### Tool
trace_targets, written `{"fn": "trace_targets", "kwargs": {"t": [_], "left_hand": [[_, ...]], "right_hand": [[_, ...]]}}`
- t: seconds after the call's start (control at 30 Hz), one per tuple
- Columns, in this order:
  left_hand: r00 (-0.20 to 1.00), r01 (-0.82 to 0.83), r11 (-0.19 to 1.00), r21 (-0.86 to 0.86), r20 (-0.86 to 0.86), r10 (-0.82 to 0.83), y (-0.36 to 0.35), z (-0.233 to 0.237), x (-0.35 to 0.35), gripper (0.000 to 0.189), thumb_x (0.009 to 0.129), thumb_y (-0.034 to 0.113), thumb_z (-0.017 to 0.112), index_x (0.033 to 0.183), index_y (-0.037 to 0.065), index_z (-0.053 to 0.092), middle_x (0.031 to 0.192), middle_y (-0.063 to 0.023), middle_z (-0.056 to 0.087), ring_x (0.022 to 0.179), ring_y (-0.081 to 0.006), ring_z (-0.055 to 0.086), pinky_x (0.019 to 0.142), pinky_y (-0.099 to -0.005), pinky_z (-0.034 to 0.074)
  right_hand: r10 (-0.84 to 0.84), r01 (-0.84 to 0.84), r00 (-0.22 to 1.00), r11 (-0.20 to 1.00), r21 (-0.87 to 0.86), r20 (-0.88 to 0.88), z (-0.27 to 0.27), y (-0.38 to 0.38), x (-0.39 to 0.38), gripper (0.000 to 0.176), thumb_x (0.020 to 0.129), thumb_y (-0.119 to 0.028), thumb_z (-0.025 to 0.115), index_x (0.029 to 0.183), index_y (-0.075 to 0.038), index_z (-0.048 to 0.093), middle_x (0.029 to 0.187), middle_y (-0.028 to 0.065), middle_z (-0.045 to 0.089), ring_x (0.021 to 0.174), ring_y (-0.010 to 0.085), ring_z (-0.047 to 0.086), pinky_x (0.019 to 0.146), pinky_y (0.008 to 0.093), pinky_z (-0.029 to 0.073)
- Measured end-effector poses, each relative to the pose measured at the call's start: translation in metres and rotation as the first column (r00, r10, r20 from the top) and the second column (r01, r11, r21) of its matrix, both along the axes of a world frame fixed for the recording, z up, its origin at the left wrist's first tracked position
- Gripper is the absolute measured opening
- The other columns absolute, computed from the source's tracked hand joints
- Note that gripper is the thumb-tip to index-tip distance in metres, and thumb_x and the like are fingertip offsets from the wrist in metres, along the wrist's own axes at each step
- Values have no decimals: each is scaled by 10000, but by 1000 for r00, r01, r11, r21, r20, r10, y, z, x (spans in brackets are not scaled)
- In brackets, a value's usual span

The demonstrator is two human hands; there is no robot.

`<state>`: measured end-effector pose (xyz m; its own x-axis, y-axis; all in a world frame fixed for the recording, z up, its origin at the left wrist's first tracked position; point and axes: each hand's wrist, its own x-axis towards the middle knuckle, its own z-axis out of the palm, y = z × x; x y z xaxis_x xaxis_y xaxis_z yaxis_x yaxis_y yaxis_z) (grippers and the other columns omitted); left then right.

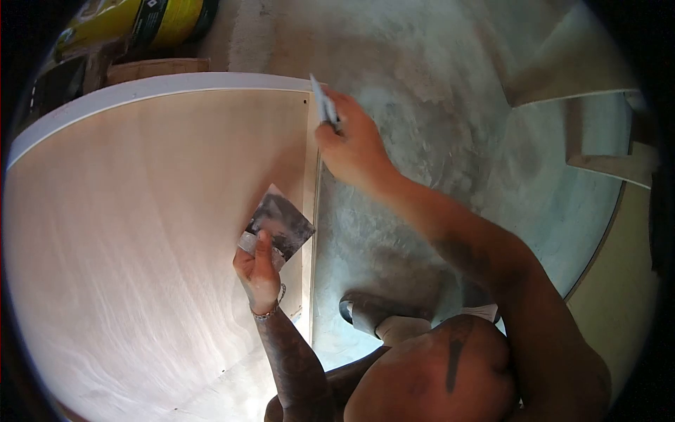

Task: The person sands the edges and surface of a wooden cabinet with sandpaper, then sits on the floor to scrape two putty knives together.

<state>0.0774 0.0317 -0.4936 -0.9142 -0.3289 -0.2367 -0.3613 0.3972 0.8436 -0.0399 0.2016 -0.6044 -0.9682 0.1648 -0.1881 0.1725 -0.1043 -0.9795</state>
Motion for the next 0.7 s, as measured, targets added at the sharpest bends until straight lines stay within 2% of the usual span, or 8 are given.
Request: {"fn": "trace_targets", "kwargs": {"t": [0.03, 0.07, 0.13, 0.17, 0.23, 0.37, 0.43, 0.7], "left_hand": [[1000, -16, 1000, 7, -12, 16, -2, 2, 0, 207, 1005, 191, 561, 953, 9, 644, 779, 53, 575, 653, -27, 441, 572, -207, 327], [1000, -6, 1000, -6, 24, 6, -2, 4, -1, 205, 1006, 192, 560, 951, 12, 640, 774, 57, 568, 649, -27, 435, 571, -208, 322], [999, -11, 1000, -14, 49, 12, 0, 3, -1, 203, 1008, 193, 559, 948, 15, 635, 769, 61, 561, 645, -27, 429, 569, -209, 317], [1000, 4, 999, -41, 23, -3, 1, 2, -1, 211, 1009, 201, 560, 939, 16, 632, 766, 63, 554, 644, -28, 424, 570, -211, 318], [1000, 19, 997, -70, 2, -18, 0, 1, 2, 219, 1009, 209, 562, 929, 17, 628, 762, 66, 547, 644, -29, 419, 570, -213, 318], [997, -14, 1000, -26, 72, 16, -6, 3, 4, 242, 1010, 236, 570, 953, 13, 643, 790, 54, 573, 660, -33, 431, 584, -211, 336], [997, -7, 999, -39, 81, 10, -5, 4, 3, 247, 1010, 242, 572, 960, 13, 648, 801, 49, 581, 666, -33, 436, 589, -210, 340], [997, 0, 999, -53, 73, 4, -3, 3, 3, 239, 1010, 226, 569, 1005, 3, 653, 857, 33, 617, 725, -51, 489, 648, -219, 390]], "right_hand": [[-35, 36, 999, 999, 27, -9, 4, 3, 4, 391, 908, -89, 536, 1291, -12, 558, 1116, 145, 659, 971, 243, 662, 862, 334, 514], [-14, 15, 1000, 999, 32, -23, 3, 6, 9, 391, 908, -89, 536, 1291, -12, 558, 1116, 145, 659, 971, 243, 662, 862, 334, 514], [10, 92, 981, 852, -515, 194, -6, 14, 18, 311, 921, -97, 564, 1216, -7, 601, 1001, 90, 692, 881, 210, 671, 842, 330, 511], [19, 82, 982, 855, -512, 189, -11, 18, 20, 311, 921, -97, 564, 1216, -7, 601, 1001, 90, 692, 881, 210, 671, 842, 330, 511], [231, 79, 915, 702, -707, 331, -18, 27, 20, 240, 926, -103, 556, 1133, 0, 621, 992, 59, 682, 866, 182, 645, 820, 331, 496], [312, 137, 841, 667, -732, 442, -14, 38, -3, 203, 901, -114, 586, 1070, -14, 634, 1007, 82, 676, 881, 210, 645, 803, 351, 492], [316, 137, 781, 754, -642, 538, -11, 44, -15, 183, 899, -132, 608, 1059, -46, 631, 987, 55, 678, 930, 180, 649, 860, 346, 488], [327, 75, 869, 658, -750, 373, -39, 40, -27, 180, 888, -119, 626, 1048, -37, 625, 1005, 63, 675, 925, 191, 651, 878, 363, 490]]}}
